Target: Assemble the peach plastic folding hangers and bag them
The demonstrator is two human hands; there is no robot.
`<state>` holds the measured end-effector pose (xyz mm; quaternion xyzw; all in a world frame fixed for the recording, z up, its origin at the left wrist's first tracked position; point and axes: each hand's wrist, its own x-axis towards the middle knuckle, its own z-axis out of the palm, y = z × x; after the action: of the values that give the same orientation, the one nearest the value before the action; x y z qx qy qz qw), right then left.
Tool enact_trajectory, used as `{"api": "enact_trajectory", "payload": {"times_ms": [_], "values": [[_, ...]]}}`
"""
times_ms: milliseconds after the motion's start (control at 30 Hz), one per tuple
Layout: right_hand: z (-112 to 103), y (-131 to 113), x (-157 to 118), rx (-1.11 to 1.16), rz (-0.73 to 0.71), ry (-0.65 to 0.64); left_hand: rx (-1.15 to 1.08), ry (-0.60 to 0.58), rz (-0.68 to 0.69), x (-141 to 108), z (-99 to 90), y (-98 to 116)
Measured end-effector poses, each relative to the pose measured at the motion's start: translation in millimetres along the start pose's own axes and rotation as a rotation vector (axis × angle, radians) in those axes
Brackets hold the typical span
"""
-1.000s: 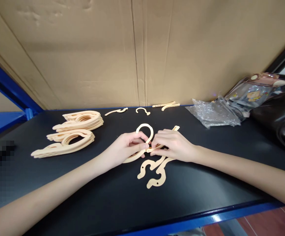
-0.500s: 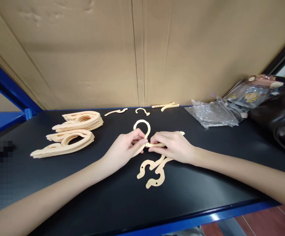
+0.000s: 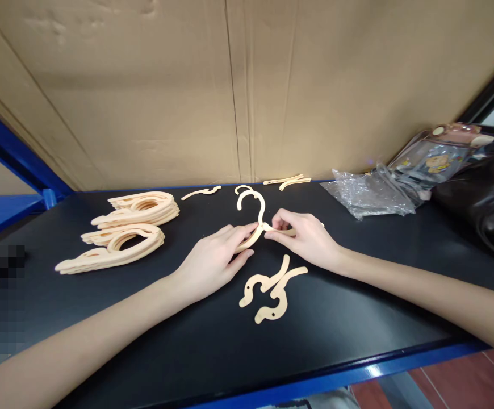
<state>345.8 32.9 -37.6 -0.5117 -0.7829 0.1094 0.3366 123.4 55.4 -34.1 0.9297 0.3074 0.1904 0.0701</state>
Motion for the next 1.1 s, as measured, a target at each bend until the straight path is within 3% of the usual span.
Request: {"api": "enact_trajectory", "payload": {"times_ms": [167, 367, 767, 933, 1100], "values": [[-1, 15, 9, 0.184, 0.128, 0.087, 0.060, -0.016, 0.070, 2, -2.2, -1], [-2, 35, 18, 0.197, 0.222, 0.178, 0.034, -0.026, 0.038, 3, -3.9, 0], [0, 49, 20, 0.180, 0.189, 0.165, 0.042, 0.008, 0.016, 2, -1.1, -1], [-4, 30, 14, 0.053, -0.002, 0.222, -0.006, -0.004, 0.030, 2, -2.7, -1], [-6, 13, 7, -0.127, -0.344, 0.057, -0.101, -0.011, 0.217, 0, -8.6, 5]]}}
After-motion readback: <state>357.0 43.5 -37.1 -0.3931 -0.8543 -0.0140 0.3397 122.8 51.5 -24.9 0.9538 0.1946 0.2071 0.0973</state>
